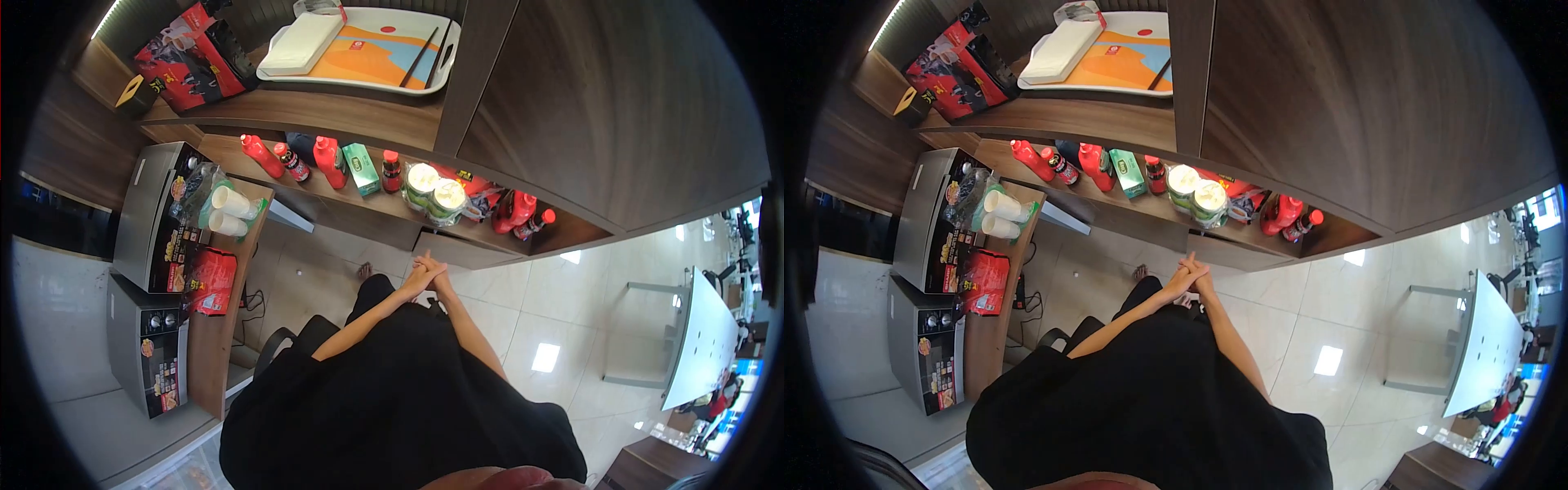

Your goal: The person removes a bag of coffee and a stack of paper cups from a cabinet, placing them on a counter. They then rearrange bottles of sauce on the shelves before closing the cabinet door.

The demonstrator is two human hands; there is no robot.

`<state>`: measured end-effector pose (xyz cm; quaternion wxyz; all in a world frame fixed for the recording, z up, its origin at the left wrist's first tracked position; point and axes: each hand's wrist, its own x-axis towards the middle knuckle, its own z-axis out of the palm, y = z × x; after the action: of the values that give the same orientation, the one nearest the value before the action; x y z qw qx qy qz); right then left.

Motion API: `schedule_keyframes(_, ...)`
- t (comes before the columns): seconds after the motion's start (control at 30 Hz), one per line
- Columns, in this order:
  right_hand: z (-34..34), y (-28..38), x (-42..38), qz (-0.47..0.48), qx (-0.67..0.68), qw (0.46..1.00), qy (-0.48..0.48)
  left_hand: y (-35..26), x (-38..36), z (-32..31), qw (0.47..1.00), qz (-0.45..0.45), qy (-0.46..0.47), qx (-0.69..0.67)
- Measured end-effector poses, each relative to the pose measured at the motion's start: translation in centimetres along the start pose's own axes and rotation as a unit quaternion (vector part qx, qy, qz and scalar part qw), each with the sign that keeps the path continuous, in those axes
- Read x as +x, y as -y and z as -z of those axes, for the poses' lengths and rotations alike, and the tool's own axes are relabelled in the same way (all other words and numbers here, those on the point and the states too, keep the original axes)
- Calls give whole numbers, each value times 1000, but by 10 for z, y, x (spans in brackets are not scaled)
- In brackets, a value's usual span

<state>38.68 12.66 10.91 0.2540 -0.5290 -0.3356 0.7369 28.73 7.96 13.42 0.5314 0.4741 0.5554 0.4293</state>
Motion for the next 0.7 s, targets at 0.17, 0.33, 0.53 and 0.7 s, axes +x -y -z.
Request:
schedule_keyframes(0.17,3,13,-1,179,-83,979,-50,-124,11,31,938,-106,-264,200)
schedule_keyframes(0.33,40,35,-45,76,-97,992,-3,-337,32,82,808,-444,-362,135)
schedule_keyframes(0.53,76,25,-56,53,-57,997,-21,-450,93,84,869,-447,-208,-41)
schedule_keyframes(0.7,120,-5,-66,25,45,995,-90,-465,89,75,886,-425,-140,-124)
